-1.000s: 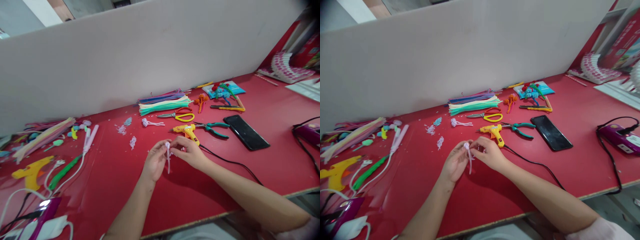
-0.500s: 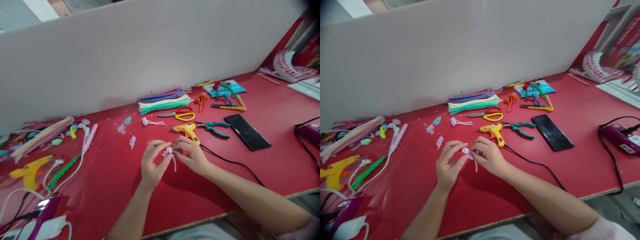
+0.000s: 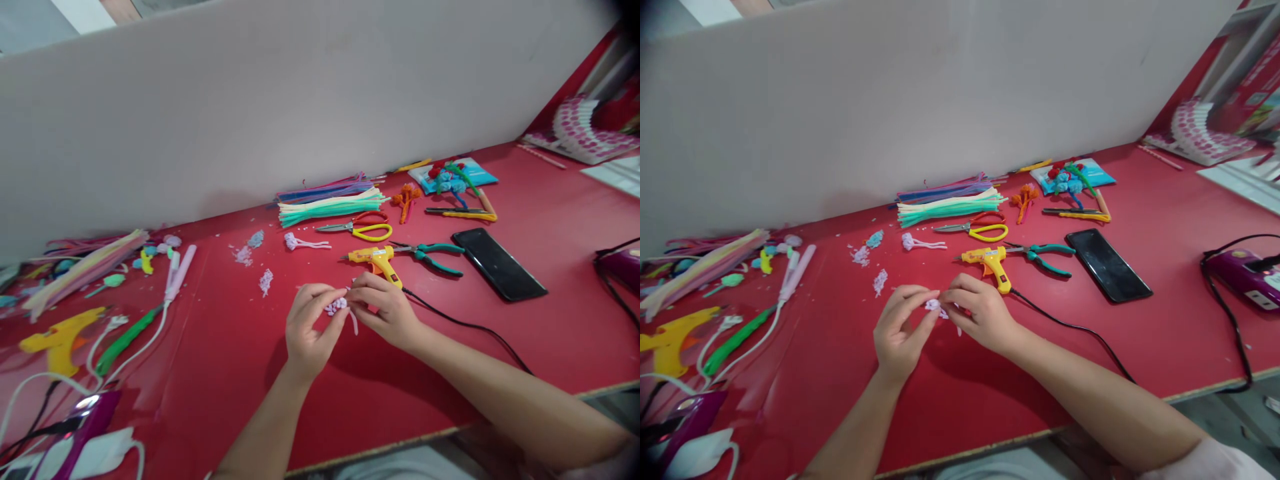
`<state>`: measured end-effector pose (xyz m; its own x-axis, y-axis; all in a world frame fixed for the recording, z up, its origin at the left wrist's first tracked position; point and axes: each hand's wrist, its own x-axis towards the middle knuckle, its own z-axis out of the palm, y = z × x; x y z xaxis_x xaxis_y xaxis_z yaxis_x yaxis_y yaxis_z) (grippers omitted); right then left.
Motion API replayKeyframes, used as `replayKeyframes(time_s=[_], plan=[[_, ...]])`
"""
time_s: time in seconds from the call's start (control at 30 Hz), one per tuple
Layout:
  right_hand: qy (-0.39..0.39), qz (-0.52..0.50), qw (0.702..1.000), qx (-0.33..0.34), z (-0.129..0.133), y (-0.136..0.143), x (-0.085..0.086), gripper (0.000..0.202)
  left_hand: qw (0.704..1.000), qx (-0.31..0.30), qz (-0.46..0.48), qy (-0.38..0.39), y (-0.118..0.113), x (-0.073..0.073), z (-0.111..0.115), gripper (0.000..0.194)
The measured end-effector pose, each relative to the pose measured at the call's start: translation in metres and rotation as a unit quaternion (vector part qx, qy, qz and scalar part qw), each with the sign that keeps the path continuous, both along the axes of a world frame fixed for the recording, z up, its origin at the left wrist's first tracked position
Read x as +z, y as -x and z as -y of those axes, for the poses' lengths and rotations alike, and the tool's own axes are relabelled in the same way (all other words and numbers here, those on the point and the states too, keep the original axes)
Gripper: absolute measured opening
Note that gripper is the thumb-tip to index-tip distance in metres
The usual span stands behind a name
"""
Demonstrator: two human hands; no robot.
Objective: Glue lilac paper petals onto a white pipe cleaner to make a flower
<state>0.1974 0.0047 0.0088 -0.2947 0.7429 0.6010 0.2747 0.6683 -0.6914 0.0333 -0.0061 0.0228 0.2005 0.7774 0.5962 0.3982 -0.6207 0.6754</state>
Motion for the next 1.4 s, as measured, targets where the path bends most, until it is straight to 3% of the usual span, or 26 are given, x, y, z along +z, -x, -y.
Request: replayKeyframes(time_s=[0.57,1.4], plan=[[-0.015,0.006,1.000,-0.014,-0.0011,0.0000,-0.0042,0.012,0.998,-0.011,0.037,0.058,-0.0019,-0.0033,-0.0003,0.026],[-0.018,0.017,1.000,-0.015,-0.0010,-0.0003,-0.0072,0.012,0.996,-0.011,0.048,0.069,-0.0035,-0.0044,-0.0011,0.020]])
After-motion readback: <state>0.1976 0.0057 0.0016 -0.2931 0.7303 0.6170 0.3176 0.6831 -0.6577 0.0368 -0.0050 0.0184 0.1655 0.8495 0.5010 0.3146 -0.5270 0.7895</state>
